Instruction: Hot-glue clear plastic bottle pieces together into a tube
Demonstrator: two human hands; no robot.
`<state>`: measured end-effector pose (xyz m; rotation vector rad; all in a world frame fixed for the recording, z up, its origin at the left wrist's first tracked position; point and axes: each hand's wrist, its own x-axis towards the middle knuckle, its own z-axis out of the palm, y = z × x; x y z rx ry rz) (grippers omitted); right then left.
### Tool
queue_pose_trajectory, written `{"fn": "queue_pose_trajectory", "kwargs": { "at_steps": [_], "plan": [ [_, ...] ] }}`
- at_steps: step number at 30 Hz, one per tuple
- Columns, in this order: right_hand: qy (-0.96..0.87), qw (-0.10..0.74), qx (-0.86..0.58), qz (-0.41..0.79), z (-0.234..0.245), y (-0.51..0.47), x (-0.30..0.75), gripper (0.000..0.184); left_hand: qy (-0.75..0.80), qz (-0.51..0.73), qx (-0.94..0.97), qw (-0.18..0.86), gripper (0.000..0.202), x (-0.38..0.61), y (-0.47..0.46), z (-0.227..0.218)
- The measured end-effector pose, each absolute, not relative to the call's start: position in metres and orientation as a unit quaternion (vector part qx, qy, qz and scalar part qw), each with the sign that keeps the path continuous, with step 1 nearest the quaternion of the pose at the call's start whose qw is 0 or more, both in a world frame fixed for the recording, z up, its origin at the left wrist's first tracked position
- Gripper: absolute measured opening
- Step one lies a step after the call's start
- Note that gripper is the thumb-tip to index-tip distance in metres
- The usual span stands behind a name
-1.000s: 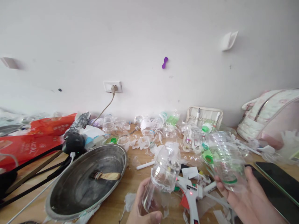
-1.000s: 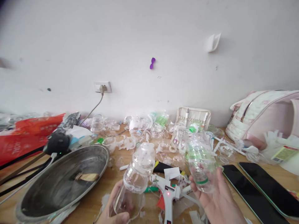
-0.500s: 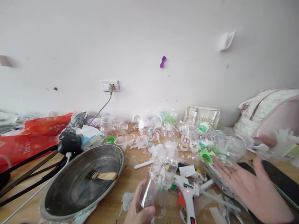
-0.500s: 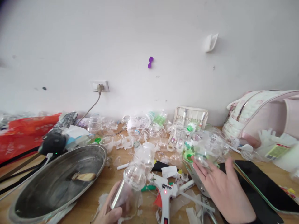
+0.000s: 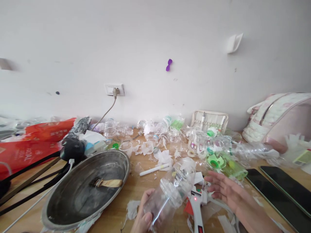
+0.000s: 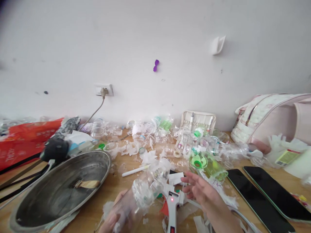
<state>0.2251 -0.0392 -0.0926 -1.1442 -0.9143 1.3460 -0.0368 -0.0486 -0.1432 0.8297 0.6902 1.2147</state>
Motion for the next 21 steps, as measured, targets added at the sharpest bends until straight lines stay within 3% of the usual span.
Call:
{"fn": "queue_pose_trajectory", "kwargs": {
  "at_steps": [5, 12, 15, 21],
  "plan": [
    [-0.453, 0.580, -0.428, 0.525, -0.107, -0.047, 0.209, 0.049, 0.298, 0.547, 0.405, 0.670, 0.049, -0.036, -0.040, -0.150],
    [-0.392, 0.575, -0.388, 0.605, -0.107, -0.057, 0.193, 0.037, 0.326, 0.587, 0.419, 0.610, 0.049, -0.036, -0.048, -0.141],
    [-0.405, 0.573, -0.383, 0.601, -0.112, -0.059, 0.189, 0.040, 0.343, 0.619, 0.413, 0.573, 0.043, -0.036, -0.052, -0.132],
    [-0.385, 0.573, -0.401, 0.602, -0.117, -0.057, 0.188, 0.041, 0.331, 0.622, 0.423, 0.570, 0.054, -0.034, -0.054, -0.120]
  ]
}}
